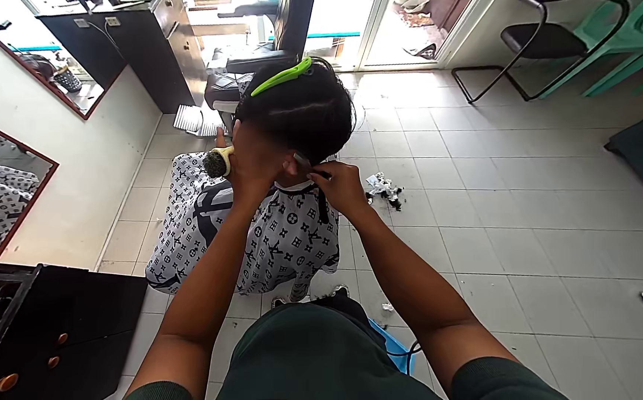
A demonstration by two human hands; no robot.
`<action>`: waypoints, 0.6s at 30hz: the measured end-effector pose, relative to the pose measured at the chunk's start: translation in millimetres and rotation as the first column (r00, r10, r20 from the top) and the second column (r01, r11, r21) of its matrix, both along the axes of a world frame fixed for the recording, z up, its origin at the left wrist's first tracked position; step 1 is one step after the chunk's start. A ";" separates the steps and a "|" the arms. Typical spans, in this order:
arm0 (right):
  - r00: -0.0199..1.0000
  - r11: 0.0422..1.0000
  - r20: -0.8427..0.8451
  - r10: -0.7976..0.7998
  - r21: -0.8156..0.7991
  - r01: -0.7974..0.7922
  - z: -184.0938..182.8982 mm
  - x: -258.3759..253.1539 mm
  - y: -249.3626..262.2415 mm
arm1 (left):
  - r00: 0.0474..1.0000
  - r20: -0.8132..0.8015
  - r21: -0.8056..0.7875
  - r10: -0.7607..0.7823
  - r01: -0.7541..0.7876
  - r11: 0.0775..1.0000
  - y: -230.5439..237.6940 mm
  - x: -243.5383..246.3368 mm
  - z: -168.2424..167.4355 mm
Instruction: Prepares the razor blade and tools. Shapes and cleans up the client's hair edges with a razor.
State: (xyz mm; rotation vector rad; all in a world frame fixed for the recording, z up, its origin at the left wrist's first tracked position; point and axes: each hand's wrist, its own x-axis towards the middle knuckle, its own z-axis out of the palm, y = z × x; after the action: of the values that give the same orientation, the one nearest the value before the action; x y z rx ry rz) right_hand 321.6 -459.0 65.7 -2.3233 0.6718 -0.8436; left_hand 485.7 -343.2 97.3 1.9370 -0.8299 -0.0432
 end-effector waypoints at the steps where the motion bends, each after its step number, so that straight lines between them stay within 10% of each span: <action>1: 1.000 1.000 -0.007 0.009 -0.001 -0.009 -0.3 1.2 0.7 | 1.000 0.002 -0.003 -0.001 0.001 1.000 -0.2 0.3 -0.5; 18: 1.000 1.000 -0.009 -0.004 0.013 0.004 4.0 -1.7 -0.8 | 1.000 0.013 -0.015 0.002 -0.002 1.000 -1.2 1.1 -2.0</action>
State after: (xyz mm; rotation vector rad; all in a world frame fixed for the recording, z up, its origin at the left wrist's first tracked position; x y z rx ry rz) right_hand 319.9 -459.8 69.8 -2.3155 0.6844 -0.8290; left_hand 486.8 -344.4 95.3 1.9255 -0.8346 -0.0232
